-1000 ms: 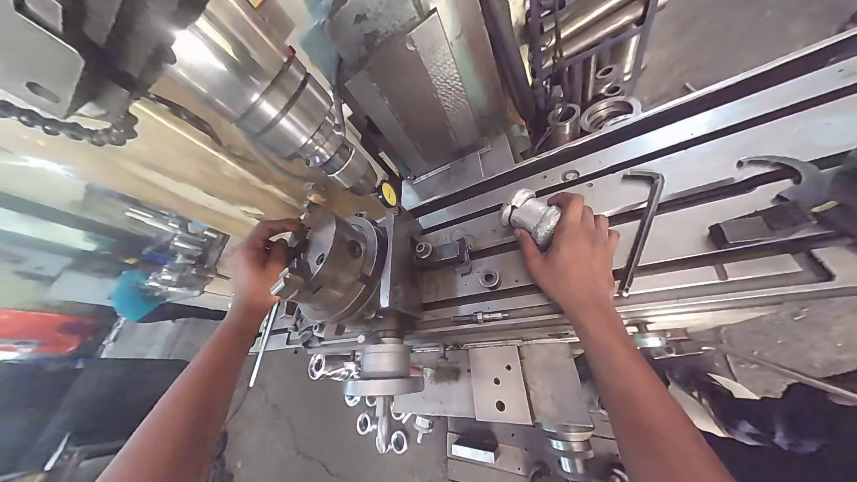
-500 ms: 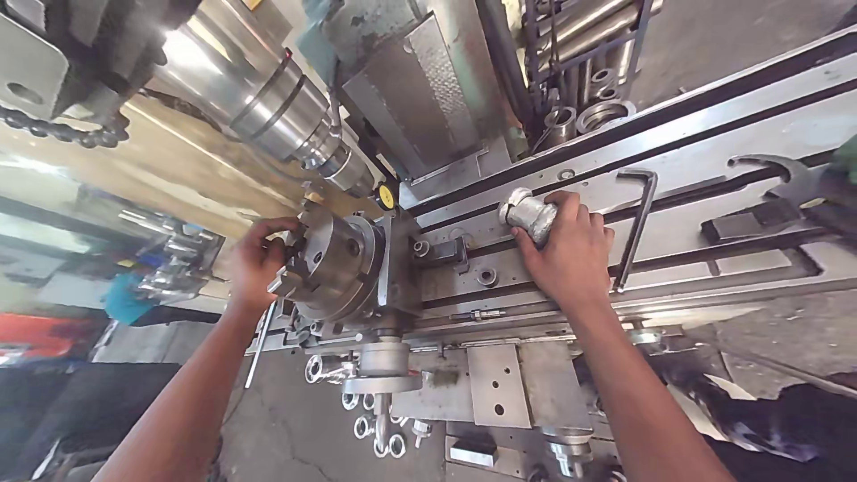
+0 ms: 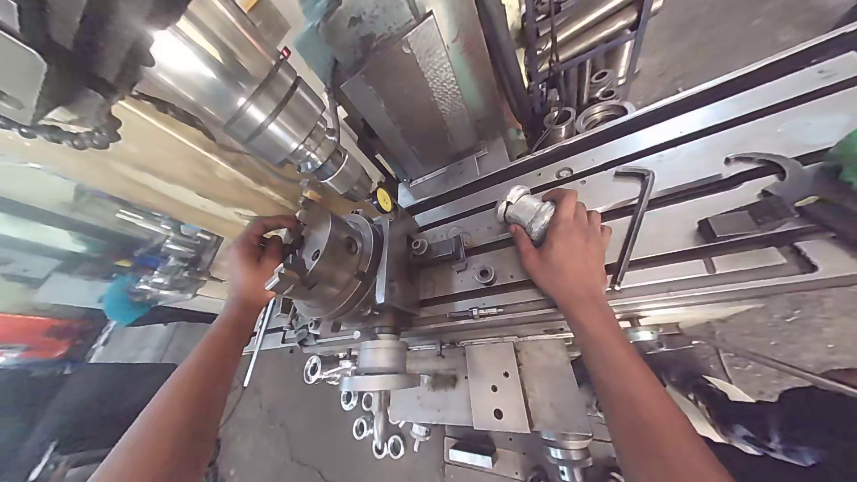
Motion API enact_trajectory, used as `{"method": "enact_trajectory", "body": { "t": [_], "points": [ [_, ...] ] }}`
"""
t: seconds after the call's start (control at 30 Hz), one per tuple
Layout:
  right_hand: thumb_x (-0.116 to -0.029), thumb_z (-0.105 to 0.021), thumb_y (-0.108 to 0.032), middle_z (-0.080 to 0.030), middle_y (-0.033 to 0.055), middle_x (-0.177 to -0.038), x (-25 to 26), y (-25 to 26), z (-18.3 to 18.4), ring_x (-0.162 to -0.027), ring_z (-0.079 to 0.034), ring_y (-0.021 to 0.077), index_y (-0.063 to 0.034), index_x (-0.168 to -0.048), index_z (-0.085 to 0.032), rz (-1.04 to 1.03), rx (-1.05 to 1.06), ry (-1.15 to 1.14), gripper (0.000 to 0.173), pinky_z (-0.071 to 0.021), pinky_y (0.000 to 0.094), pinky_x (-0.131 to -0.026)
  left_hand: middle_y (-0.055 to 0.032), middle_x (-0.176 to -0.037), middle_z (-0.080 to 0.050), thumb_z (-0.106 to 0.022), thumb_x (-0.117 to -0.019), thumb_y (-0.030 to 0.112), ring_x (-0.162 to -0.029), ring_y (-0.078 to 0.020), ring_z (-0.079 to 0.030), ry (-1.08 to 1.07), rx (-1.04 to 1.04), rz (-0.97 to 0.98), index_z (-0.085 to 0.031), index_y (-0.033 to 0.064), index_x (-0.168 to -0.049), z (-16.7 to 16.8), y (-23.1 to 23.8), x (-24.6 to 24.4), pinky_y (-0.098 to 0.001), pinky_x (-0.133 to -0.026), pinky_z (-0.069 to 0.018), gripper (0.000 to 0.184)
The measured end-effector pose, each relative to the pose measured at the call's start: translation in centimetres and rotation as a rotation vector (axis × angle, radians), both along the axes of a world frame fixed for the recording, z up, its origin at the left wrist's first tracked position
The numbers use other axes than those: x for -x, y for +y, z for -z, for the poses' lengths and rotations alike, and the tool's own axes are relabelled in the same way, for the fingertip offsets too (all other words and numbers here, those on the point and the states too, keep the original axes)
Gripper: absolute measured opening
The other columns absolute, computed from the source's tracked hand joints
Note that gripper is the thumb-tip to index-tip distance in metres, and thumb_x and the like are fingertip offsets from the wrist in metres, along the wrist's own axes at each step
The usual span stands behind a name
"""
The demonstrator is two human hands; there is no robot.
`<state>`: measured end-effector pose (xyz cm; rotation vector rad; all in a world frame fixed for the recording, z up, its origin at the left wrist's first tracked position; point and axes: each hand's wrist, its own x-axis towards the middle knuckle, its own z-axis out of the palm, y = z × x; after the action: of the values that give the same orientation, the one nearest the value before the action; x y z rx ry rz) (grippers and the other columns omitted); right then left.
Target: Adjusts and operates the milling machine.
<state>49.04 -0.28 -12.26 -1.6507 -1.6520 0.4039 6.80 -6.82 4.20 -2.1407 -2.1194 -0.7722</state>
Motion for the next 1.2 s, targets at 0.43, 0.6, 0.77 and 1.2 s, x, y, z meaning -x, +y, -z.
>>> {"method": "enact_trajectory", "body": {
  "t": [0.43,0.6,0.77,1.2],
  "points": [
    [-0.0896,-0.068,-0.052,-0.064,0.0242,-0.115,-0.01,0.02,-0.09,-0.108,-0.06,0.047,-0.009,-0.138,-0.051,0.003,-0.001,0.0,0.067,-0.0443,0.0636,-0.087,-0.0068,-0.124,-0.068,-0.045,-0.0998,0.009,-0.071,-0.0084,-0.06,-0.029,-0.005,-0.019,-0.061,0.01,-0.127,-0.01,-0.07,-0.4,-0.0318,-0.066,-0.0522,0.032],
    [-0.0893,-0.069,-0.052,-0.063,0.0239,-0.116,-0.06,0.07,-0.18,-0.11,-0.06,0.0473,-0.0089,-0.138,-0.051,0.003,0.012,0.004,0.068,-0.0449,0.0633,-0.087,-0.0094,-0.128,-0.067,-0.044,-0.0991,0.006,-0.084,-0.0117,-0.066,-0.045,-0.004,-0.016,-0.061,0.0078,-0.127,0.04,0.08,-0.48,-0.0353,-0.074,-0.0549,0.033],
    [-0.0899,-0.069,-0.052,-0.064,0.0234,-0.116,-0.08,-0.02,-0.27,-0.109,-0.06,0.0467,-0.0091,-0.138,-0.051,0.001,0.008,0.007,0.066,-0.0446,0.063,-0.088,-0.0088,-0.129,-0.066,-0.043,-0.0994,0.005,-0.08,-0.008,-0.063,-0.048,-0.004,0.01,-0.061,0.0069,-0.127,0.13,0.15,0.0,-0.0301,-0.071,-0.0532,0.033],
    [-0.0897,-0.068,-0.053,-0.063,0.0225,-0.115,0.02,0.05,0.0,-0.108,-0.06,0.046,-0.0098,-0.138,-0.051,0.007,-0.004,0.004,0.066,-0.0445,0.0618,-0.086,-0.0061,-0.127,-0.067,-0.044,-0.0999,0.008,-0.074,-0.0079,-0.061,-0.023,-0.012,-0.005,-0.062,0.0099,-0.127,0.13,0.13,-0.02,-0.0313,-0.068,-0.0521,0.032]
  ]
}}
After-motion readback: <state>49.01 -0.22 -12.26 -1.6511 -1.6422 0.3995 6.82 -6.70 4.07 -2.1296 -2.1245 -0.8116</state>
